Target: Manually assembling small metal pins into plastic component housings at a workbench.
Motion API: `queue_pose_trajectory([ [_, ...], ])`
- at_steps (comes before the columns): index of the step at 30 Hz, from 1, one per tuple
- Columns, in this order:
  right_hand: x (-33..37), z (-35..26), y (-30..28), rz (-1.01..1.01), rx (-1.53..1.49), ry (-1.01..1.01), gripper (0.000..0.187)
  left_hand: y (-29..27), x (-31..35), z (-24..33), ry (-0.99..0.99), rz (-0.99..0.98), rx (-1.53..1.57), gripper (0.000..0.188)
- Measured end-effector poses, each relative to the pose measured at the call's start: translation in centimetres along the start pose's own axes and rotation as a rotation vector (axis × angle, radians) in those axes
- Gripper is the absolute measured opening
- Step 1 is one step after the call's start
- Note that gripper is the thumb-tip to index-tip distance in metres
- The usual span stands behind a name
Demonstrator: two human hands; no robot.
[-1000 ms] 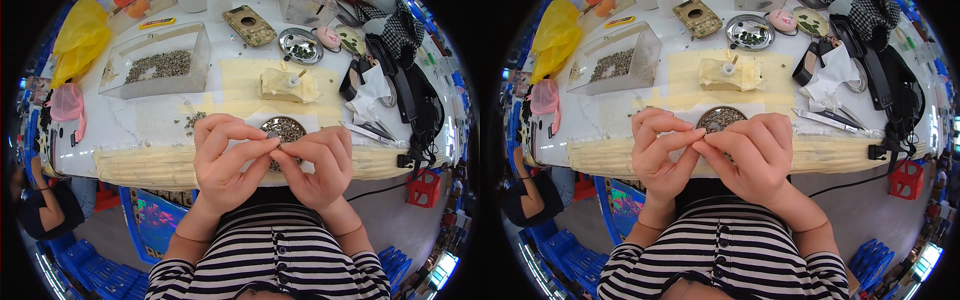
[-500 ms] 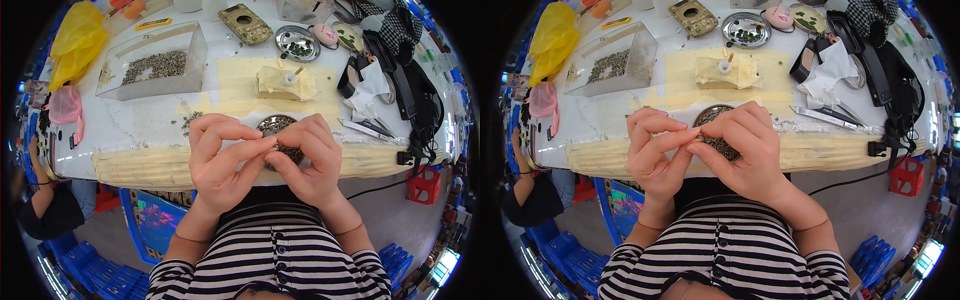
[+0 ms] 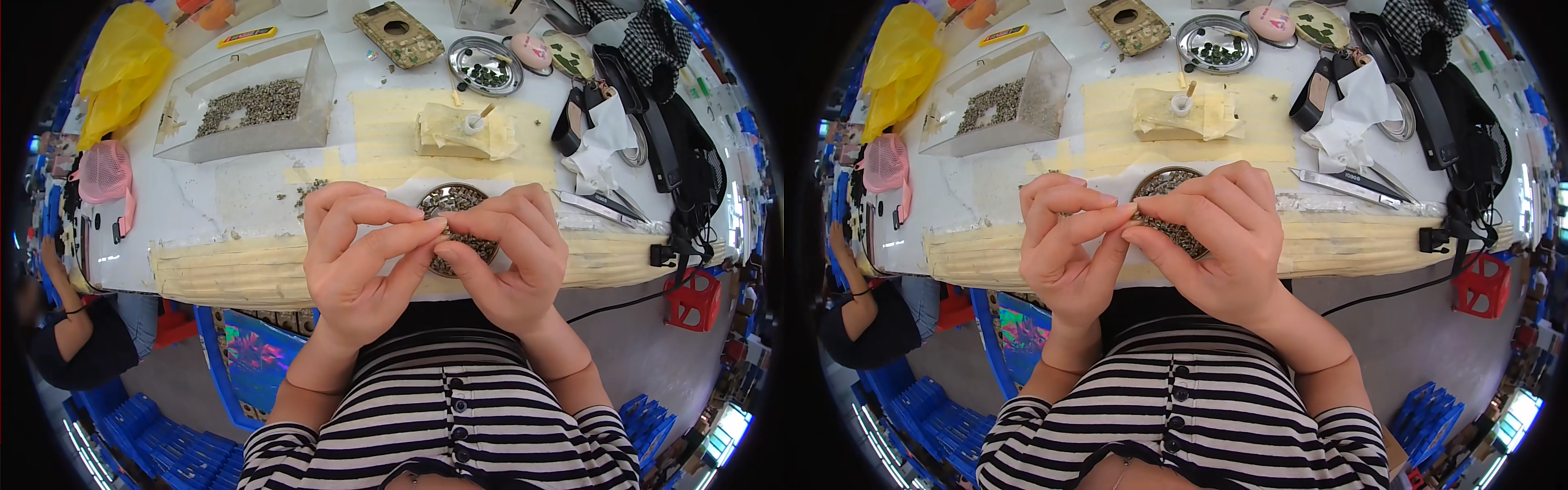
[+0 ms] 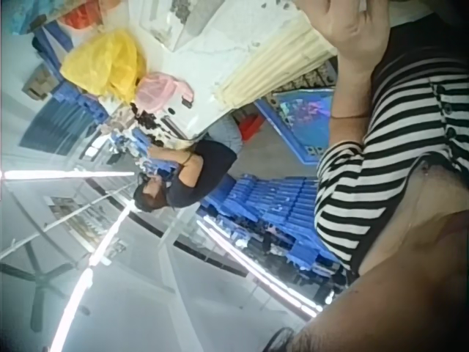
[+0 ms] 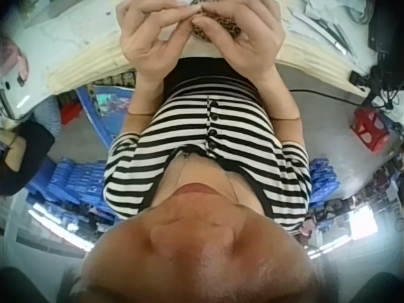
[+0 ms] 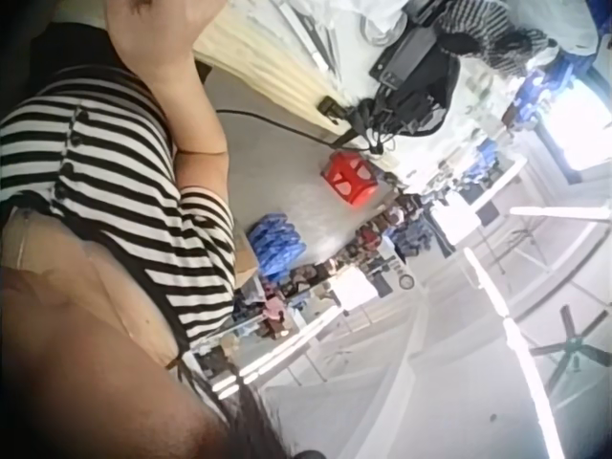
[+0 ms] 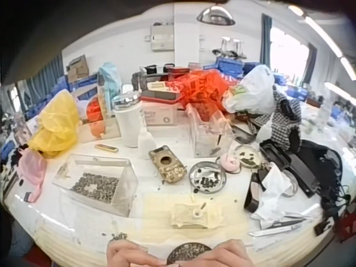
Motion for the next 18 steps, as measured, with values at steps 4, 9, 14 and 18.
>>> queue_pose_trajectory([
  [4,-0.2,0.4,0.2,-0.069,-0.157,0.130,0.026,0.0,-0.1,0.1,0.004,-0.035,0.002,0.028],
  [9,0.1,-0.3,-0.4,0.060,0.027,-0.081,0.027,0.2,0.2,0.2,-0.010,-0.024,-0.014,0.024],
  [14,0.4,-0.7,0.0,0.114,0.116,-0.146,0.028,0.2,0.2,0.1,-0.017,0.002,-0.017,0.028],
  [18,0.4,-0.3,0.0,0.100,0.060,-0.067,0.026,0.3,0.3,-0.1,0.004,0.019,-0.018,0.032],
])
Point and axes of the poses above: each hand's wrist, its own x-axis away from the middle knuckle, its own y-axis out of the palm, z = x × y, the point moved 3 cm from there along -x, towards the middle knuckle, and after that the axes turned 8 degrees about z, right-handed, at the moved point
